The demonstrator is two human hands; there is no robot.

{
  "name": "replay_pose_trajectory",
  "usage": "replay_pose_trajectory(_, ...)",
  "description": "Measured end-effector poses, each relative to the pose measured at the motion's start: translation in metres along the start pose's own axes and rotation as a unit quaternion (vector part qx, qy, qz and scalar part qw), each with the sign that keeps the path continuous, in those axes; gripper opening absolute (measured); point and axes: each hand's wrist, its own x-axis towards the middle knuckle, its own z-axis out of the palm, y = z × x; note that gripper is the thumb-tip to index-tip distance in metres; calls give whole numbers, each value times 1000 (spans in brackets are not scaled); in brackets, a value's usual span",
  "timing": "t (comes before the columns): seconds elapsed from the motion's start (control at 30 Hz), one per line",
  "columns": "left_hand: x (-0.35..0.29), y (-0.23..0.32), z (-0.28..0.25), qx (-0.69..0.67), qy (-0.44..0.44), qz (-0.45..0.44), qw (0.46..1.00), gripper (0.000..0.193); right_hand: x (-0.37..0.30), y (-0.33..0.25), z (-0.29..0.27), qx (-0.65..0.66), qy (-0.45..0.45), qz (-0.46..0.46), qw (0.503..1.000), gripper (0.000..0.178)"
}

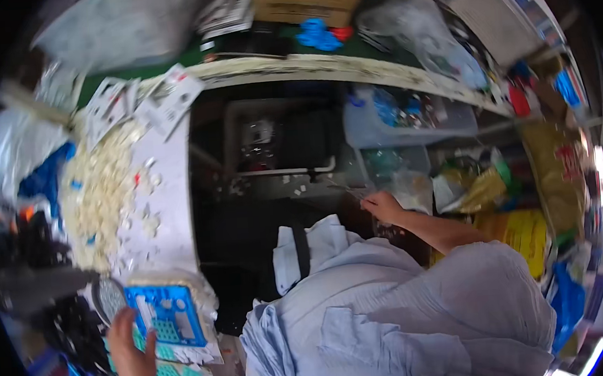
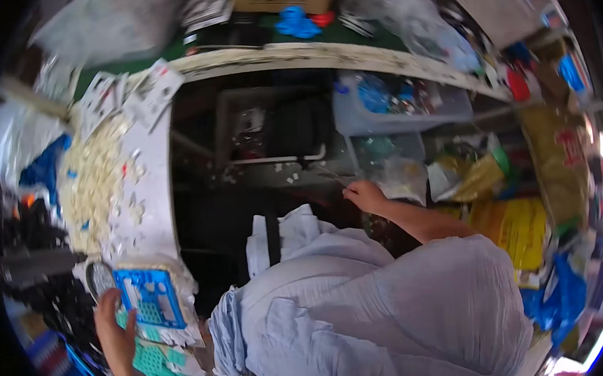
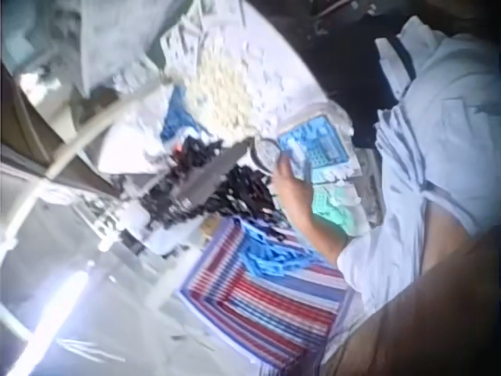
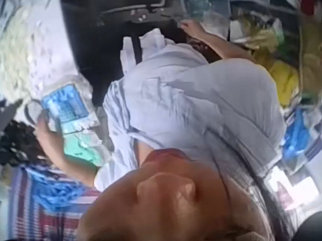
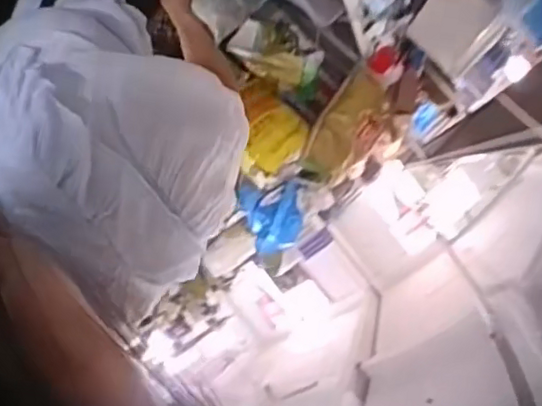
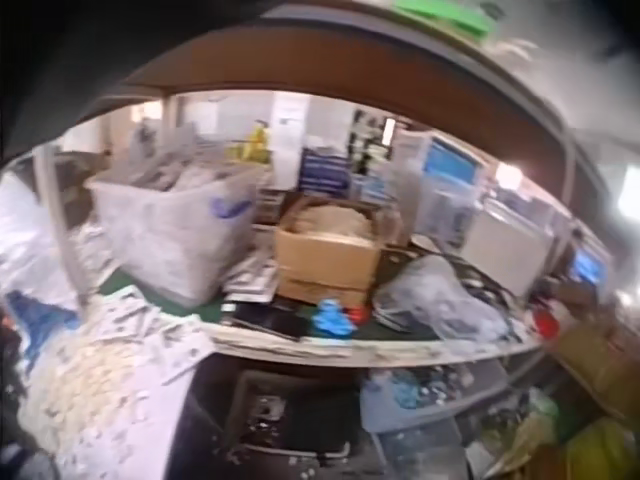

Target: Assembling electronic toy components by inserting circuit boards and using a power screwdriver.

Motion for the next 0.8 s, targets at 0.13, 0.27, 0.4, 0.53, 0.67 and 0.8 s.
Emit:
replay_pose_trajectory(0.13, 15, 84, -2, -7, -145, 70, 987, 46, -71, 102, 20, 0, 29, 116, 993, 26)
replay_pose_trajectory(0.27, 43, 132, 2, -14, -160, 166, 973, 45, -115, 167, 21, -35, -86, 189, 978, 23)
replay_pose_trajectory(0.4, 74, 181, 4, 28, -175, 198, 964, 42, -133, 231, 51, 150, -180, 401, 886, 24)
replay_pose_trajectory(0.53, 103, 209, 12, 46, -205, 178, 961, 42, -114, 277, 85, 380, -116, 505, 766, 33)
replay_pose_trajectory(0.67, 113, 228, 18, 64, -226, 151, 960, 42, -70, 239, 36, 623, 65, 450, 637, 49)
replay_pose_trajectory(0.8, 135, 253, 25, 66, -241, 154, 956, 42, -12, 291, 29, 580, 219, 379, 687, 39)
